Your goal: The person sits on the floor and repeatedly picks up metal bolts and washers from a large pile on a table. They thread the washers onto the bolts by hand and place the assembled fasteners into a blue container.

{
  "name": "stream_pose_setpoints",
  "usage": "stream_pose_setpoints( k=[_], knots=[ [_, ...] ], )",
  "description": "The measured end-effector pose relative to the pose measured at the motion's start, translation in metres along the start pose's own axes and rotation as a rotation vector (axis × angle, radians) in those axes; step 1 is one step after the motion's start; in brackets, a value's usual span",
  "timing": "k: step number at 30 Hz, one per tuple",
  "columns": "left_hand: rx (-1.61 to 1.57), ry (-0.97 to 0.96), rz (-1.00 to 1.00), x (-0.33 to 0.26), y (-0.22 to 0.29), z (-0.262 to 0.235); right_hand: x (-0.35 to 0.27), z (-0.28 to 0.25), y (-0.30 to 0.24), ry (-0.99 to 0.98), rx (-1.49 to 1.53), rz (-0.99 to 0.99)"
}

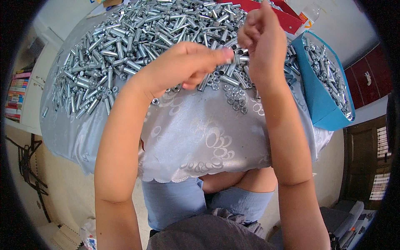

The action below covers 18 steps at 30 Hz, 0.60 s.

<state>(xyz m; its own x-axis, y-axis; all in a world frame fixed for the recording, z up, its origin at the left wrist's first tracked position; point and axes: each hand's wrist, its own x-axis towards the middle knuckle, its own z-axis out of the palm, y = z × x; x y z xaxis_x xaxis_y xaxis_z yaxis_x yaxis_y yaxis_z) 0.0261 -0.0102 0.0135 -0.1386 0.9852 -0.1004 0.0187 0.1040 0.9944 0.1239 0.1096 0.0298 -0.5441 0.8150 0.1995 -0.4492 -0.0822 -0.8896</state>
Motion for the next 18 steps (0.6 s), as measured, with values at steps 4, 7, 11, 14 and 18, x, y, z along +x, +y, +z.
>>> stream_pose_setpoints(
  k=[4, 7, 11, 14, 18],
  knots=[
    [0.128, -0.394, -0.066, -0.012, 0.010, -0.001, 0.012, -0.012, 0.004, -0.004, 0.190, -0.061],
    [0.103, -0.428, 0.047, -0.010, 0.002, -0.002, 0.015, -0.016, 0.005, 0.016, 0.186, -0.044],
    [-0.717, -0.086, 0.350, 0.006, 0.000, -0.011, 0.015, -0.014, 0.005, 0.056, 0.172, -0.035],
    [-1.053, 0.036, 0.412, 0.012, -0.004, -0.028, 0.014, -0.014, 0.008, 0.037, 0.102, -0.067],
    [-1.084, 0.113, 0.380, 0.011, -0.007, -0.031, 0.014, -0.017, 0.011, -0.002, 0.070, -0.058]
  ],
)
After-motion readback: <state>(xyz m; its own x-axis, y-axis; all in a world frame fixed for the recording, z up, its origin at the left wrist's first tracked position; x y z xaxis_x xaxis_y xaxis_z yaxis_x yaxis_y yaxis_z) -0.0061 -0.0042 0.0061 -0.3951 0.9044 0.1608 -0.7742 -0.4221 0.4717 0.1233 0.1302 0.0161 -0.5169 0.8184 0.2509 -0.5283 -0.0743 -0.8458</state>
